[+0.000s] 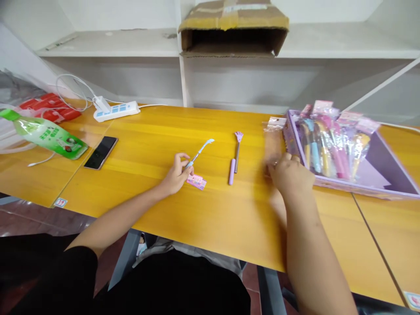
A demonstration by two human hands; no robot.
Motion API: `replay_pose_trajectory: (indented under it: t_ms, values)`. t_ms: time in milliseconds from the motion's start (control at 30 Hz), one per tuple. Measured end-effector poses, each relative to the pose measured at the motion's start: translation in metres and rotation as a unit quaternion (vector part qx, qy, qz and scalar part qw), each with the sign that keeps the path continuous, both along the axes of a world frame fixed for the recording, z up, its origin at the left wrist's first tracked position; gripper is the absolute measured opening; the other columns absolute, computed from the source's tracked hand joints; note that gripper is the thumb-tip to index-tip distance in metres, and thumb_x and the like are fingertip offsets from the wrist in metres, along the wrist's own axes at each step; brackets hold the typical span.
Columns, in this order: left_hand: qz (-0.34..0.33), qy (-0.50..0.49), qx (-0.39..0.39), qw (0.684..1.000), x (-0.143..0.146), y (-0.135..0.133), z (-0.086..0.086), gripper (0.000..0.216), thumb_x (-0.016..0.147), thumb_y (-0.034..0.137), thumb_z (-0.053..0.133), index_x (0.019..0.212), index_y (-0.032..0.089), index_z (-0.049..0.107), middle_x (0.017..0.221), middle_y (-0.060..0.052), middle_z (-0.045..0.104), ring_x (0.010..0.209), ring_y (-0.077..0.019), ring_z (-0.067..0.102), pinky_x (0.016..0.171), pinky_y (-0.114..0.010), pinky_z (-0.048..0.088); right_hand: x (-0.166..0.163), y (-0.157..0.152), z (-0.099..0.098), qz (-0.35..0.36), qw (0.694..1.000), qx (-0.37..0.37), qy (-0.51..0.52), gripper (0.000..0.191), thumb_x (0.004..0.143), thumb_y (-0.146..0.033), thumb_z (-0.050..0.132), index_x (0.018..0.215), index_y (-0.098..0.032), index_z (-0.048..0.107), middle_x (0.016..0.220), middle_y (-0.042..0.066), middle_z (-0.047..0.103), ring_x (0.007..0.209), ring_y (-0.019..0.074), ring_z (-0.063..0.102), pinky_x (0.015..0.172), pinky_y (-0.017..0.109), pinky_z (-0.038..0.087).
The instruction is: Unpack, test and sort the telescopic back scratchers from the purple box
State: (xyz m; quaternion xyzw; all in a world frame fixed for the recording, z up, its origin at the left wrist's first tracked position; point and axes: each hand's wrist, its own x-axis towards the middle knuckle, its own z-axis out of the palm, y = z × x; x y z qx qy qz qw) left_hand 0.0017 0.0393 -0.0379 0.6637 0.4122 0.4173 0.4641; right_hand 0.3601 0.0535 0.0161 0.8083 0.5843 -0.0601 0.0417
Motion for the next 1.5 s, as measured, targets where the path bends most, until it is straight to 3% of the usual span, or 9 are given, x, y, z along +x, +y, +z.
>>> replay_pose_trajectory:
  t_ms: [267, 400, 567, 700, 833, 967, 1100, 1300, 1500]
  values:
    - [-0.049, -0.019, 0.029, 0.998, 0.001, -0.004, 0.001, 0.02, 0.112, 0.033, 0.049, 0.121, 0.027, 0.033, 0.087, 0.005, 0.057, 0.078, -0.0143, 0.059, 0.079, -0.032, 0.048, 0.008, 0.004, -0.005, -0.026, 0.999, 0.017, 0.013, 0.067, 0.112, -0.049, 0.04, 0.147, 0.006, 0.057, 0.13, 0.038, 0.068, 0.109, 0.0351, 0.067, 0.081, 0.041, 0.033]
    - [-0.061, -0.014, 0.036, 0.997, 0.001, -0.006, -0.001, 0.018, 0.112, 0.031, 0.048, 0.122, 0.027, 0.033, 0.088, 0.004, 0.057, 0.082, -0.015, 0.06, 0.083, -0.033, 0.049, 0.009, 0.003, -0.007, -0.035, 0.998, 0.05, 0.034, 0.056, 0.11, -0.045, 0.046, 0.146, -0.006, 0.065, 0.132, 0.031, 0.072, 0.105, 0.0297, 0.065, 0.083, 0.039, 0.036]
    - [-0.062, -0.036, 0.009, 0.997, 0.002, -0.008, 0.001, 0.019, 0.111, 0.038, 0.052, 0.121, 0.027, 0.039, 0.09, 0.003, 0.057, 0.083, -0.0155, 0.061, 0.086, -0.034, 0.051, 0.007, 0.004, -0.005, -0.018, 0.978, 0.177, 0.105, 0.045, 0.106, -0.042, 0.06, 0.137, -0.012, 0.069, 0.114, 0.016, 0.078, 0.092, 0.0207, 0.064, 0.086, 0.033, 0.041]
    - [-0.054, -0.008, -0.02, 0.998, 0.002, -0.01, 0.011, 0.014, 0.108, 0.036, 0.054, 0.114, 0.024, 0.054, 0.091, 0.001, 0.059, 0.083, -0.0158, 0.061, 0.084, -0.032, 0.05, -0.013, 0.002, -0.008, 0.036, 0.916, 0.34, 0.208, 0.043, 0.103, -0.041, 0.065, 0.135, -0.012, 0.066, 0.097, 0.011, 0.076, 0.077, 0.0148, 0.064, 0.077, 0.027, 0.048]
    - [-0.073, 0.043, 0.01, 0.996, 0.001, -0.014, 0.024, 0.015, 0.104, 0.031, 0.058, 0.102, 0.021, 0.068, 0.096, -0.003, 0.067, 0.093, -0.0187, 0.065, 0.092, -0.034, 0.05, -0.049, -0.011, -0.02, 0.17, 0.792, 0.454, 0.371, 0.033, 0.095, -0.037, 0.078, 0.12, -0.019, 0.067, 0.077, 0.001, 0.068, 0.059, 0.0125, 0.059, 0.057, 0.025, 0.047]
    - [-0.122, 0.04, 0.013, 0.992, 0.003, -0.021, 0.03, 0.025, 0.103, 0.042, 0.064, 0.104, 0.02, 0.074, 0.101, -0.006, 0.071, 0.094, -0.0203, 0.067, 0.091, -0.035, 0.052, -0.087, -0.036, -0.027, 0.318, 0.722, 0.35, 0.506, 0.03, 0.098, -0.029, 0.08, 0.123, -0.022, 0.064, 0.078, -0.003, 0.067, 0.058, 0.0098, 0.061, 0.055, 0.022, 0.051]
    - [-0.117, 0.039, 0.001, 0.992, 0.007, -0.027, 0.028, 0.033, 0.099, 0.051, 0.072, 0.105, 0.019, 0.078, 0.098, -0.005, 0.072, 0.09, -0.0201, 0.066, 0.087, -0.034, 0.052, -0.108, -0.051, -0.026, 0.378, 0.711, 0.25, 0.537, 0.02, 0.099, -0.031, 0.08, 0.109, -0.021, 0.066, 0.079, -0.001, 0.067, 0.057, 0.0085, 0.059, 0.053, 0.022, 0.05]
    - [-0.115, 0.032, -0.009, 0.993, 0.009, -0.028, 0.027, 0.028, 0.099, 0.047, 0.073, 0.092, 0.02, 0.078, 0.094, -0.005, 0.072, 0.098, -0.0224, 0.066, 0.097, -0.037, 0.052, -0.112, -0.047, -0.032, 0.266, 0.689, 0.108, 0.665, 0.029, 0.11, -0.051, 0.061, 0.106, -0.023, 0.059, 0.072, -0.002, 0.065, 0.049, 0.0099, 0.056, 0.048, 0.024, 0.046]
    - [-0.162, 0.095, 0.008, 0.982, 0.009, -0.031, 0.026, 0.028, 0.097, 0.047, 0.075, 0.087, 0.021, 0.076, 0.103, -0.006, 0.071, 0.102, -0.0238, 0.065, 0.106, -0.043, 0.047, -0.124, -0.041, -0.04, 0.19, 0.645, 0.028, 0.739, 0.045, 0.09, -0.06, 0.085, 0.106, -0.024, 0.062, 0.087, 0.001, 0.07, 0.062, 0.0132, 0.064, 0.051, 0.025, 0.053]
